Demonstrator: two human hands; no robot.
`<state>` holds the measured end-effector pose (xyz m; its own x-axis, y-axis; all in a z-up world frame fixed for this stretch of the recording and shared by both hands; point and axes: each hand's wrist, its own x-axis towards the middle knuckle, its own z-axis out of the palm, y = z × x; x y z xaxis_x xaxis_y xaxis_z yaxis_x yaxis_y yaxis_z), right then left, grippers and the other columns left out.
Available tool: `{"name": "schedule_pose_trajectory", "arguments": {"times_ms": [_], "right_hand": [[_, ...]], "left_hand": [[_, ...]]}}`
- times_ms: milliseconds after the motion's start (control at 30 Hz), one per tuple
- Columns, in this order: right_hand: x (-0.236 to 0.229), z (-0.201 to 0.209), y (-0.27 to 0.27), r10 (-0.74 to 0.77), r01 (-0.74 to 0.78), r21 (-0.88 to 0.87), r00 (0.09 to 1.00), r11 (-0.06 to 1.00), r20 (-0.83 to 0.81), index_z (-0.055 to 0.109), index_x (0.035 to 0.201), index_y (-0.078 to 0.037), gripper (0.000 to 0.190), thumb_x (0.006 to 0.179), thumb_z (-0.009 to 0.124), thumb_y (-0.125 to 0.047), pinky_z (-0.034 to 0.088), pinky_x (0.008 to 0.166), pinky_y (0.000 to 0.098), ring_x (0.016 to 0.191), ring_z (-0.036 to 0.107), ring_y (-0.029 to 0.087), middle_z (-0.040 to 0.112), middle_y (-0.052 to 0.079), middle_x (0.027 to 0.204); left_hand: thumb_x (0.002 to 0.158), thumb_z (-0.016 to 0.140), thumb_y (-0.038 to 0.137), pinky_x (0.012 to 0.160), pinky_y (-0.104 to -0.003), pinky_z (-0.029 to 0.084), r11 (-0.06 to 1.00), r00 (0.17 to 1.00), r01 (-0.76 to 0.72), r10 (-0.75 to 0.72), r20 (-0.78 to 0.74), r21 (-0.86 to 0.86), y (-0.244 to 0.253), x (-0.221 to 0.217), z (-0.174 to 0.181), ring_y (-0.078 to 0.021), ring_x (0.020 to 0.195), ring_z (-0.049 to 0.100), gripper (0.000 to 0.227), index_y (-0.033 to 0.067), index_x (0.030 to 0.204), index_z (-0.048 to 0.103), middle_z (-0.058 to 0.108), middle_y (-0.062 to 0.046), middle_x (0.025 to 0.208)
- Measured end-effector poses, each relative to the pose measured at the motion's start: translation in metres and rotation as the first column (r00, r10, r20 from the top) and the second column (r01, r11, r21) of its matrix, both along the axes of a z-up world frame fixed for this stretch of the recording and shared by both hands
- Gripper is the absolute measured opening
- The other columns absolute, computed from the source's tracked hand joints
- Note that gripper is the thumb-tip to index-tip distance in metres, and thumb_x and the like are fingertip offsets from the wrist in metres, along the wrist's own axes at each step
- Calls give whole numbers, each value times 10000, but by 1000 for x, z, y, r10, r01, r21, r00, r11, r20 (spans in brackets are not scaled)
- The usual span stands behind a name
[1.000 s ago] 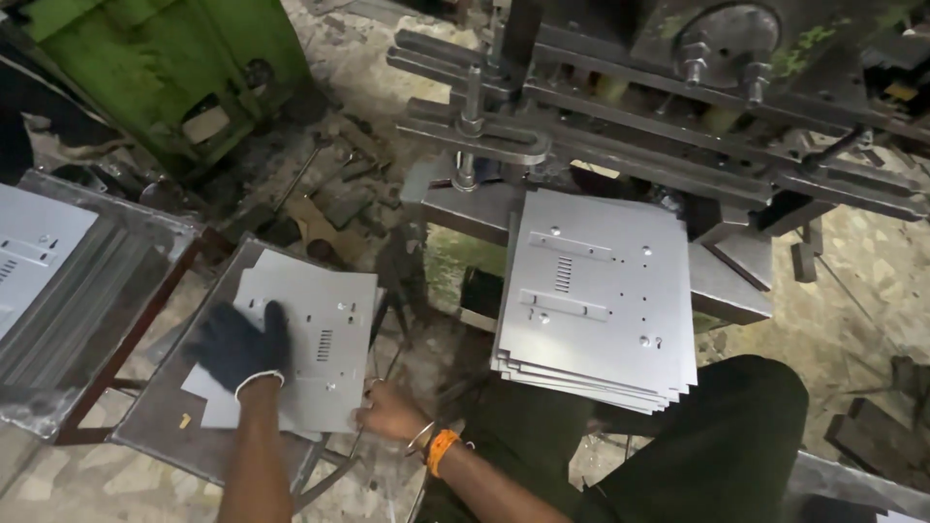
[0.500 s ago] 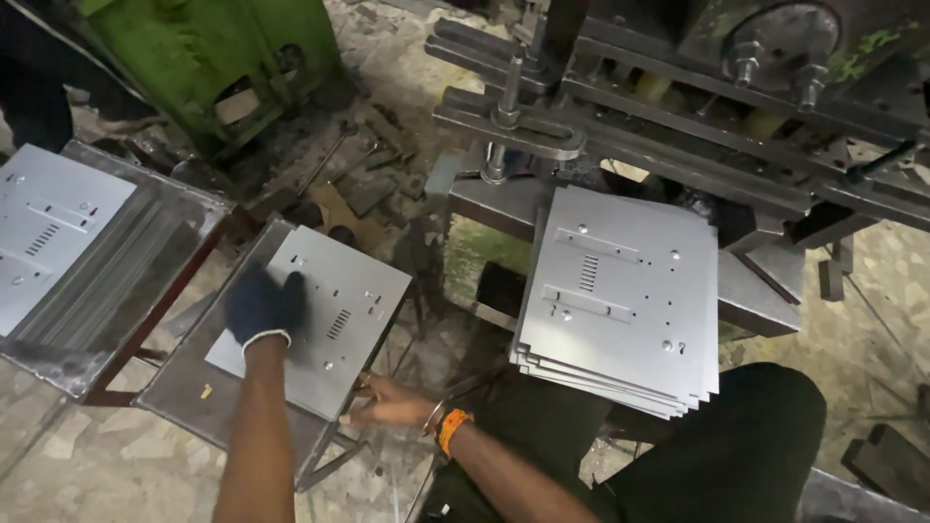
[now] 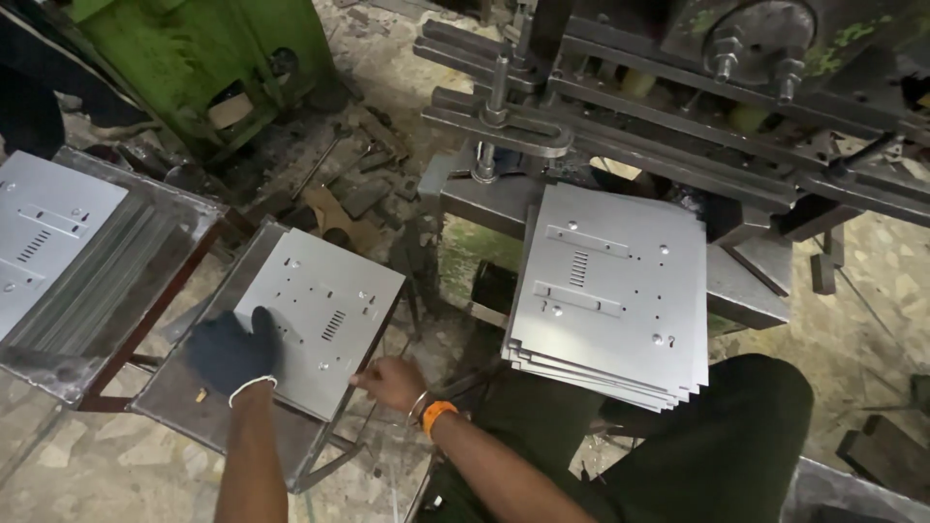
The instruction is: Feeding metal plates into a stamping press and stacking them after processing.
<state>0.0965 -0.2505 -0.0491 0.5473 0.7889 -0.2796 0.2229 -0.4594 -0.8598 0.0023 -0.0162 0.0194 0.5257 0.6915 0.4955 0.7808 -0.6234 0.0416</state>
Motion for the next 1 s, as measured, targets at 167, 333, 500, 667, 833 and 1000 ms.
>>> {"name": "schedule_pose_trajectory", "arguments": {"times_ms": [167, 333, 500, 667, 833, 1000], "right_hand": [[2, -39, 12, 13, 9, 72, 953, 997, -303, 700, 1031, -5, 280, 985, 676, -281, 548, 581, 297, 650, 699, 181, 754, 99, 827], [6, -57, 11, -44, 175, 141, 764, 974, -643, 609, 1079, 12, 132, 994, 569, -81, 535, 480, 326, 657, 725, 219, 730, 99, 843], [11, -49, 1, 22, 170, 229, 755, 959, -655, 635, 1011, 59, 142, 1025, 555, -57, 550, 498, 296, 696, 764, 230, 747, 149, 839], [15, -50, 2, 79, 201, 344, 755, 917, -651, 643, 992, 48, 168, 1050, 615, -107, 536, 499, 293, 676, 742, 204, 741, 136, 845], [16, -36, -1, 14, 239, 323, 784, 916, -620, 659, 974, 43, 190, 1042, 618, -129, 554, 519, 300, 664, 743, 181, 733, 120, 816], [14, -11, -4, -166, 245, 215, 930, 945, -328, 684, 997, 75, 274, 1032, 629, -192, 553, 540, 311, 648, 714, 182, 724, 136, 779]], "left_hand": [[1003, 630, 501, 887, -531, 476, 997, 998, -47, 44, -50, -60, -13, 4, 1, -414, 951, 639, 515, -3, 943, 716, 677, -254, 944], [987, 644, 507, 853, -527, 477, 996, 997, -82, 82, -13, -23, -35, 5, 7, -408, 943, 639, 512, 7, 906, 720, 676, -236, 947], [979, 655, 558, 757, -519, 509, 988, 989, -144, 142, -44, -52, 14, 8, -24, -397, 852, 667, 547, 27, 881, 742, 703, -208, 906], [971, 663, 586, 690, -515, 525, 966, 981, -194, 193, -25, -173, 13, 22, 26, -402, 774, 687, 573, 33, 853, 759, 714, -221, 833], [949, 677, 581, 667, -520, 530, 961, 969, -241, 247, 26, -138, 13, 25, 25, -404, 758, 693, 574, 30, 815, 762, 722, -226, 830], [992, 641, 597, 667, -571, 516, 942, 966, -147, 202, 161, -302, 11, 27, 15, -434, 781, 693, 562, 48, 969, 760, 720, -231, 875]]}}
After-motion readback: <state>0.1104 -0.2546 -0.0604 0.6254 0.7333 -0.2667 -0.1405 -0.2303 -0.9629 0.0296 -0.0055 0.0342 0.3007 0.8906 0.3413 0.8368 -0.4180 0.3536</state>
